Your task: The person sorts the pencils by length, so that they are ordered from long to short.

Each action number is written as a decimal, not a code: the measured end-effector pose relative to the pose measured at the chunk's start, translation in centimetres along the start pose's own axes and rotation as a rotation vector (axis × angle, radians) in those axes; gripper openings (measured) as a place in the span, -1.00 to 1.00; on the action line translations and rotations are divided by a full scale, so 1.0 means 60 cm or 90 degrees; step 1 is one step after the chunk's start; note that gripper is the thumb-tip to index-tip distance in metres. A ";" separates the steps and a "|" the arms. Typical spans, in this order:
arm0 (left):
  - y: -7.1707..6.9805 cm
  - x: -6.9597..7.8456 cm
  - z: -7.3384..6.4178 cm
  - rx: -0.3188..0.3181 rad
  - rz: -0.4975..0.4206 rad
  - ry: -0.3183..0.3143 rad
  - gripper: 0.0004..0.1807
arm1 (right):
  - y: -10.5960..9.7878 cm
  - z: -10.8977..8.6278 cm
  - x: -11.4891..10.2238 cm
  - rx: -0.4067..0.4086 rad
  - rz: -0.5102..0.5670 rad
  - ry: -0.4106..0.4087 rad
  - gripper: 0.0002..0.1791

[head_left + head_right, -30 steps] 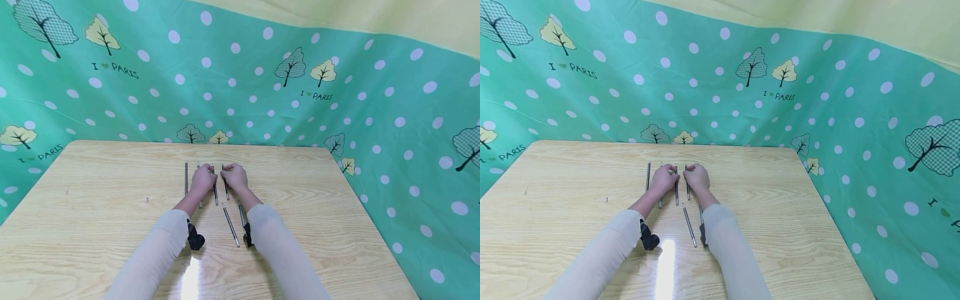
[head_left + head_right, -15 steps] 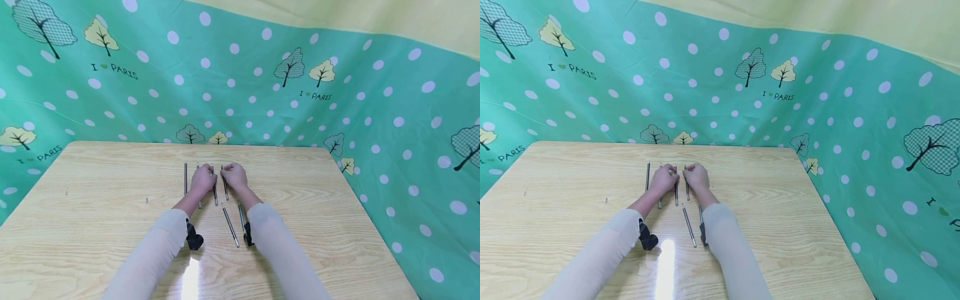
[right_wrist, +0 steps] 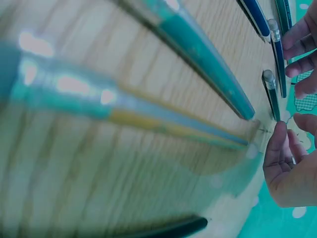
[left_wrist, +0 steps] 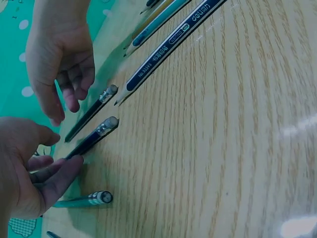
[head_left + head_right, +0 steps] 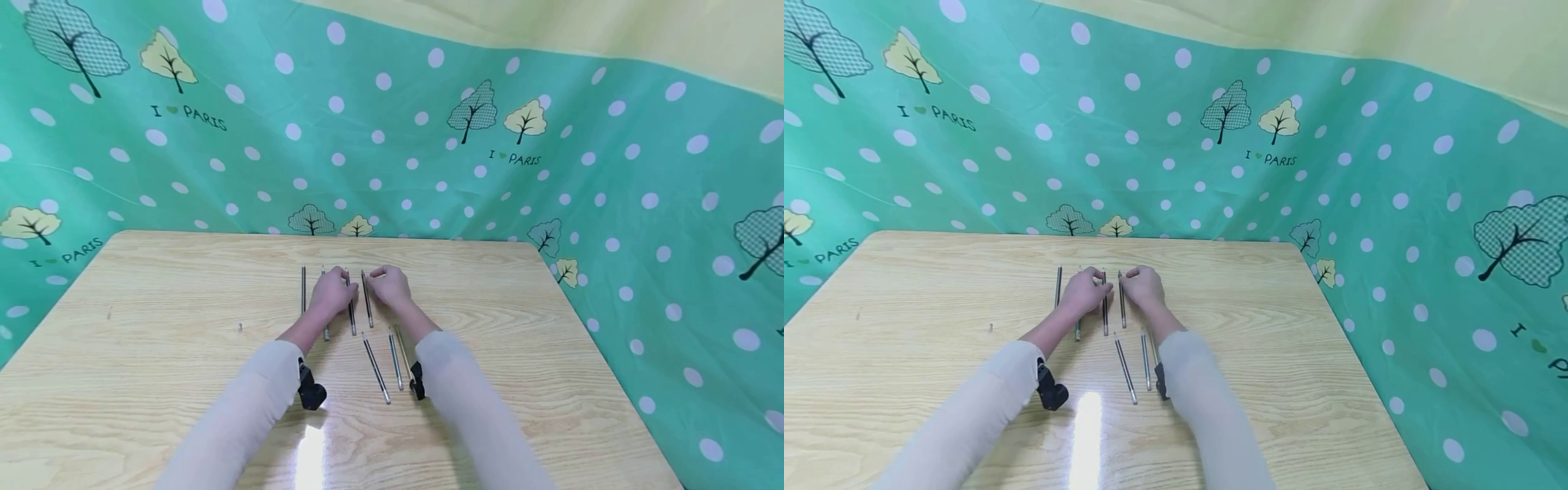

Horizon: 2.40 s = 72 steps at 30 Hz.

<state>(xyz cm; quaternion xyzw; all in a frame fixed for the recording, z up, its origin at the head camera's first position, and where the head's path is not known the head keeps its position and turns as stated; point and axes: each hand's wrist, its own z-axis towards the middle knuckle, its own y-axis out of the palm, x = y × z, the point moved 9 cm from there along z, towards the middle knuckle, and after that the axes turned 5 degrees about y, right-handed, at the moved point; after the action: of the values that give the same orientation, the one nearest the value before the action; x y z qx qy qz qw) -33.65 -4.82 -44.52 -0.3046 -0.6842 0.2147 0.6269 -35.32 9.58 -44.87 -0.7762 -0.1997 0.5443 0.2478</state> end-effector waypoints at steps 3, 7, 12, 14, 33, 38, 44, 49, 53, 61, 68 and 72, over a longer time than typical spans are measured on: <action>-0.003 0.004 -0.003 -0.007 0.009 0.002 -0.56 | -0.006 -0.009 -0.005 -0.005 -0.009 -0.016 -0.74; -0.007 0.012 -0.009 -0.018 0.030 0.017 -0.57 | -0.016 -0.024 -0.008 -0.019 -0.025 -0.037 -0.74; -0.012 0.028 -0.022 -0.027 0.064 0.055 -0.61 | -0.031 -0.039 -0.005 -0.040 -0.045 -0.051 -0.73; -0.014 0.034 -0.029 -0.027 0.078 0.073 -0.63 | -0.037 -0.043 -0.002 -0.050 -0.051 -0.057 -0.72; 0.007 0.053 -0.122 -0.069 0.095 0.184 -0.72 | -0.053 -0.106 0.032 -0.170 -0.122 -0.102 -0.70; 0.017 0.051 -0.144 -0.076 0.096 0.189 -0.72 | -0.055 -0.116 0.048 -0.190 -0.159 -0.105 -0.71; 0.030 0.049 -0.164 -0.085 0.118 0.193 -0.74 | -0.060 -0.127 0.058 -0.210 -0.170 -0.113 -0.72; 0.038 0.048 -0.172 -0.091 0.140 0.189 -0.72 | -0.063 -0.132 0.064 -0.213 -0.199 -0.130 -0.73; 0.043 0.046 -0.173 -0.088 0.165 0.186 -0.73 | -0.063 -0.135 0.070 -0.212 -0.217 -0.139 -0.73; 0.051 0.050 -0.170 -0.074 0.201 0.197 -0.64 | -0.063 -0.138 0.073 -0.207 -0.227 -0.146 -0.72; 0.059 0.057 -0.171 -0.063 0.232 0.193 -0.62 | -0.055 -0.145 0.074 -0.208 -0.257 -0.150 -0.69; 0.059 0.061 -0.172 -0.052 0.249 0.195 -0.63 | -0.053 -0.147 0.073 -0.202 -0.270 -0.159 -0.68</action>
<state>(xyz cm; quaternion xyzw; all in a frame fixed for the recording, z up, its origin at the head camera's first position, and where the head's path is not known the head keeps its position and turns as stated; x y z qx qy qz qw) -23.03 -0.67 -42.99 -0.4848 -0.5177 0.2555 0.6570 -25.71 13.17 -43.73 -0.6732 -0.4690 0.5336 0.2052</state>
